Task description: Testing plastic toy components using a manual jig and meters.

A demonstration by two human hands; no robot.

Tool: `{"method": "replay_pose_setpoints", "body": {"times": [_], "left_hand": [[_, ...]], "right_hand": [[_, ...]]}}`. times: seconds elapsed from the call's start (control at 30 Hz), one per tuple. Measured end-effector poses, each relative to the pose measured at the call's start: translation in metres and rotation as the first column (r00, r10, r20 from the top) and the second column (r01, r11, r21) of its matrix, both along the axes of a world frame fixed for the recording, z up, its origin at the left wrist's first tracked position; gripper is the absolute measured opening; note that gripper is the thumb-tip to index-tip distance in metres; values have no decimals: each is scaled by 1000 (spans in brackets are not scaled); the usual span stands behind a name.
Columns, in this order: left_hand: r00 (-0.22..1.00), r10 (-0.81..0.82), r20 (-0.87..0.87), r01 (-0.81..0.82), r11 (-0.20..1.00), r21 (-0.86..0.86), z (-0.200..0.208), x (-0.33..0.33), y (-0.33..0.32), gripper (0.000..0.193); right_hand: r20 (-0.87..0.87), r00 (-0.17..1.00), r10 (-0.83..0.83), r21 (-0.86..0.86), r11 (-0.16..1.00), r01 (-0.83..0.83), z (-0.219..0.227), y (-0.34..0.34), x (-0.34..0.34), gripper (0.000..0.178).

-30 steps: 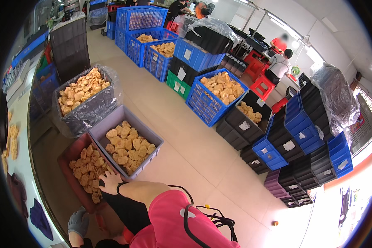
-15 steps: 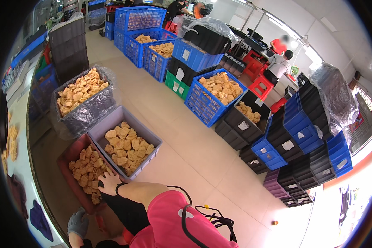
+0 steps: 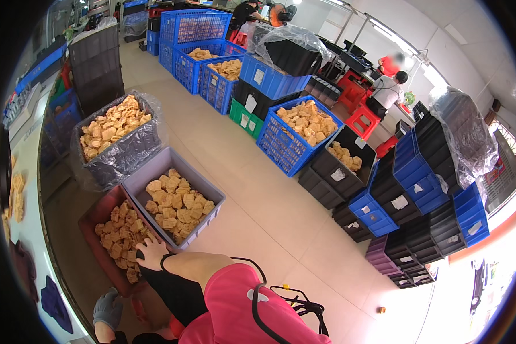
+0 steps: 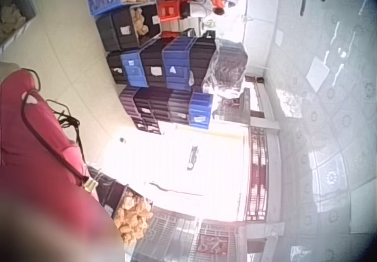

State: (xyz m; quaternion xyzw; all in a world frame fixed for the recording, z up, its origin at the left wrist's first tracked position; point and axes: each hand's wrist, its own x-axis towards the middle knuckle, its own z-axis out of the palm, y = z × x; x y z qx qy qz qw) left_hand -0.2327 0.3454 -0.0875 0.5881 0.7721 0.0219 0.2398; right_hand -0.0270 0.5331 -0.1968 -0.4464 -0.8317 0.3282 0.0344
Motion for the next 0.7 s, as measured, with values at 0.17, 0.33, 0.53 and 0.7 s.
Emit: {"method": "replay_pose_setpoints", "body": {"times": [0.17,0.33,0.53,0.7], "left_hand": [[1000,23,-10,-23,999,-32,2,0,-1,37],[1000,20,-8,-20,999,-30,3,1,0,36],[999,20,-32,-20,1000,-3,1,3,0,35],[998,46,-45,-48,998,-44,2,5,5,31]], "right_hand": [[-13,1000,-7,-16,1000,7,3,-1,-1,47],[6,1000,-3,5,1000,3,0,0,-1,48],[-18,1000,-14,15,1000,15,2,-2,-1,48],[-27,1000,-15,17,1000,15,-2,-2,-1,47]]}}
